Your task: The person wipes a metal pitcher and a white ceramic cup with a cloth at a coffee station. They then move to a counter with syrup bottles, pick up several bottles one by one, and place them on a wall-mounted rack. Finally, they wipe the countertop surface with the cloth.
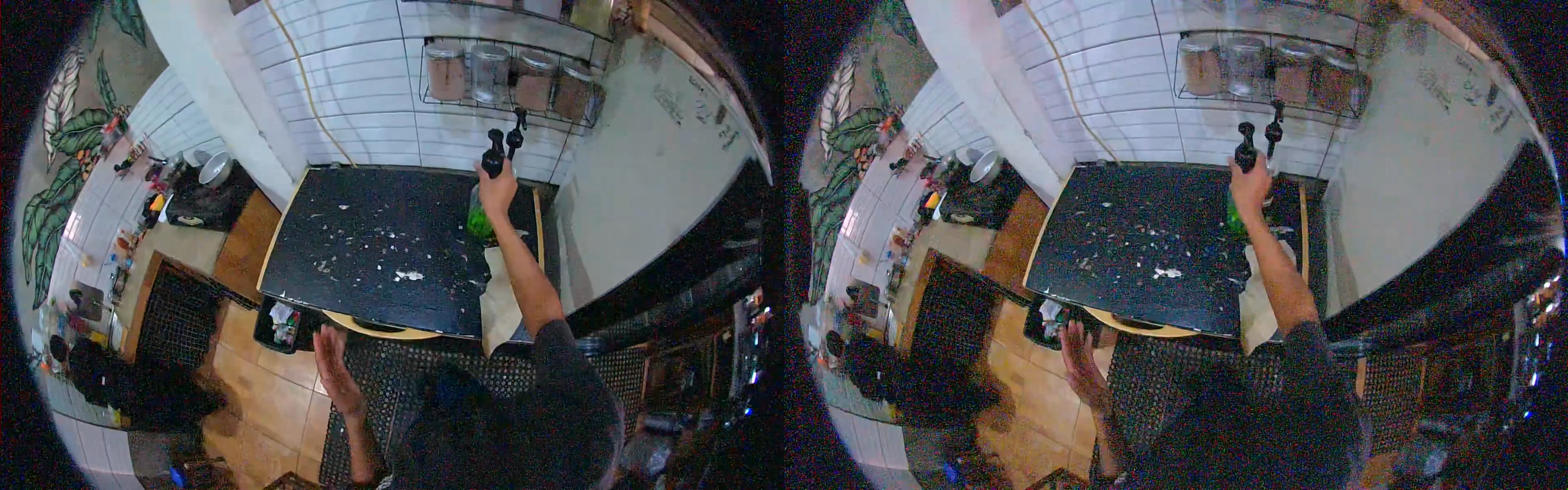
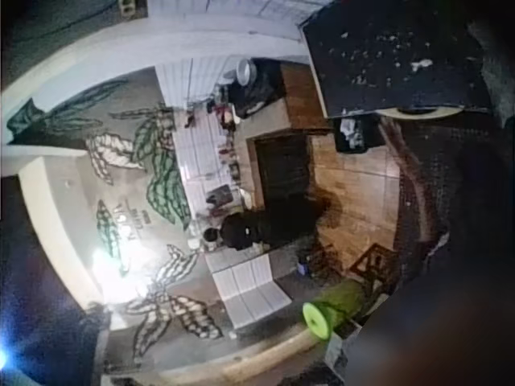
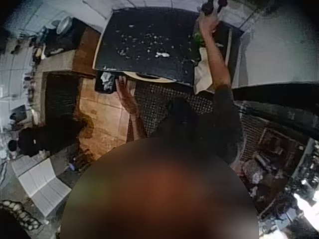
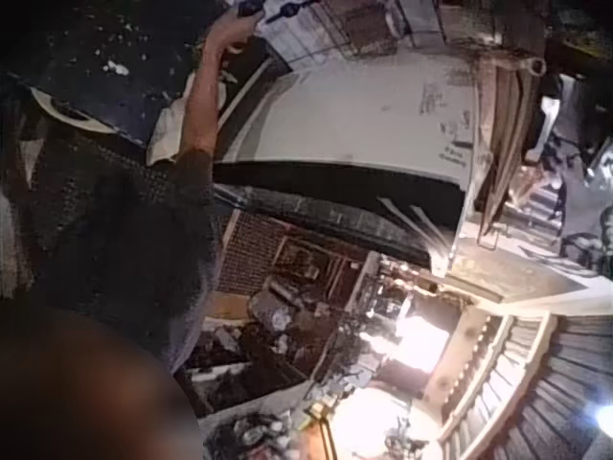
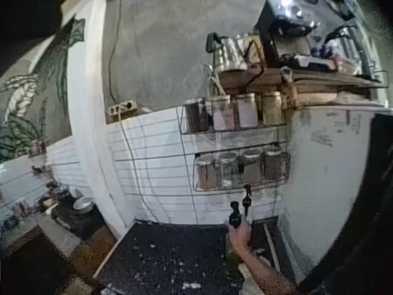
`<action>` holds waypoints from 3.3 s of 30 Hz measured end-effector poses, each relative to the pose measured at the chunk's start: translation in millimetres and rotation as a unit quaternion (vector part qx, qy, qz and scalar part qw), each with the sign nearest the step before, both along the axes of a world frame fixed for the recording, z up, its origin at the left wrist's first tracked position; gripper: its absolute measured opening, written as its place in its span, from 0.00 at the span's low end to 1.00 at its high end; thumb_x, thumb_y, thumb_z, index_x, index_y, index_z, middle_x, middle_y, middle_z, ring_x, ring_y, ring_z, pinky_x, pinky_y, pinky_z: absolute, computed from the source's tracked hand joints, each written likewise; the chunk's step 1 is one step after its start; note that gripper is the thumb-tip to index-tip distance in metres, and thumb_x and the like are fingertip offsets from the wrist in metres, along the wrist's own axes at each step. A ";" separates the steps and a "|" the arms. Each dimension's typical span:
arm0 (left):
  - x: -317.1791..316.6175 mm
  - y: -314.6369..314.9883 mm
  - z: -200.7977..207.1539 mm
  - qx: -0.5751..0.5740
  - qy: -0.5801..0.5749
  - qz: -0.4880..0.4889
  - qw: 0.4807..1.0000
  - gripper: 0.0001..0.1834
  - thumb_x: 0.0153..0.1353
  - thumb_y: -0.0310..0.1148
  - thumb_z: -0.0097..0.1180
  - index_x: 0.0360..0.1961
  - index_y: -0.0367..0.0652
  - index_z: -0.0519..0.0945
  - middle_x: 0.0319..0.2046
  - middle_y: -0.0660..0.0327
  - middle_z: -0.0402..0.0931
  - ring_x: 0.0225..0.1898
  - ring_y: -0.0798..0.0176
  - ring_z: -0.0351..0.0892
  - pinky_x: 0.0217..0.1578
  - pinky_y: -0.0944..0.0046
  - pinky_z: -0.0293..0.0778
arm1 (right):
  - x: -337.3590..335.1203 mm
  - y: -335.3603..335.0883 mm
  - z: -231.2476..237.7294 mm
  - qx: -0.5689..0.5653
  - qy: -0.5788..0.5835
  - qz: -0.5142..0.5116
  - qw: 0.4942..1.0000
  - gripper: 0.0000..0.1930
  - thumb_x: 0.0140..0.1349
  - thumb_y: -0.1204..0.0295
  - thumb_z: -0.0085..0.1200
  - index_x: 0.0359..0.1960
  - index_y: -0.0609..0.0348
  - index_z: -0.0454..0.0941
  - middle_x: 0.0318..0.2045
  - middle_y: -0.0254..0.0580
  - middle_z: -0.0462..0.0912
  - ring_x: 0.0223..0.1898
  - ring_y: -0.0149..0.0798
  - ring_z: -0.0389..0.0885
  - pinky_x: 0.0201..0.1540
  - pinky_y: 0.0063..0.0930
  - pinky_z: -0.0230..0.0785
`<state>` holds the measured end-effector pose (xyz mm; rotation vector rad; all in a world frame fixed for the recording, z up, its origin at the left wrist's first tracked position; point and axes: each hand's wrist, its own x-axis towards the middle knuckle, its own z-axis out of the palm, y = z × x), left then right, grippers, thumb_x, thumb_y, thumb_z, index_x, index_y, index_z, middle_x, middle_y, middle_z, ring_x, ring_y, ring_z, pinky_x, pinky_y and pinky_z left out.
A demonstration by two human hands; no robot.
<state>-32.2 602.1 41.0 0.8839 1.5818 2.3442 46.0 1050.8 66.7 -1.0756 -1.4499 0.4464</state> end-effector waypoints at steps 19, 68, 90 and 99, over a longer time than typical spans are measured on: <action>5.6 114.7 -10.6 -0.087 -0.055 -0.014 0.995 0.47 0.64 0.64 0.39 0.70 0.36 0.52 0.69 0.48 0.54 0.70 0.48 0.54 0.68 0.48 0.49 | -46.5 106.0 -45.9 0.040 0.011 -0.048 0.998 0.31 0.53 0.58 0.67 0.52 0.65 0.71 0.37 0.57 0.82 0.40 0.59 0.80 0.41 0.45 0.70; 694.9 -427.3 3.3 -0.005 -0.017 0.969 0.246 0.46 0.65 0.62 0.40 0.68 0.30 0.54 0.66 0.44 0.59 0.68 0.51 0.57 0.66 0.52 0.54 | 372.8 -1168.6 -51.2 0.003 -0.084 0.996 -0.026 0.26 0.65 0.64 0.56 0.61 0.62 0.65 0.52 0.51 0.76 0.54 0.42 0.75 0.53 0.33 0.71; 800.7 -660.3 -12.8 -0.012 -0.134 0.935 0.327 0.32 0.71 0.51 0.39 0.64 0.35 0.64 0.57 0.47 0.71 0.56 0.50 0.74 0.57 0.52 0.67 | 440.6 -1650.4 -89.0 0.054 -0.024 0.998 0.011 0.24 0.60 0.63 0.62 0.49 0.70 0.70 0.53 0.52 0.76 0.57 0.44 0.72 0.58 0.34 0.63; 806.8 -670.5 -27.7 0.046 -0.116 0.928 0.351 0.31 0.70 0.51 0.41 0.64 0.36 0.63 0.51 0.48 0.74 0.50 0.51 0.78 0.54 0.52 0.70 | 446.1 -1530.4 -68.7 0.170 0.075 0.974 0.131 0.21 0.64 0.61 0.52 0.48 0.69 0.70 0.41 0.63 0.76 0.44 0.62 0.74 0.47 0.47 0.66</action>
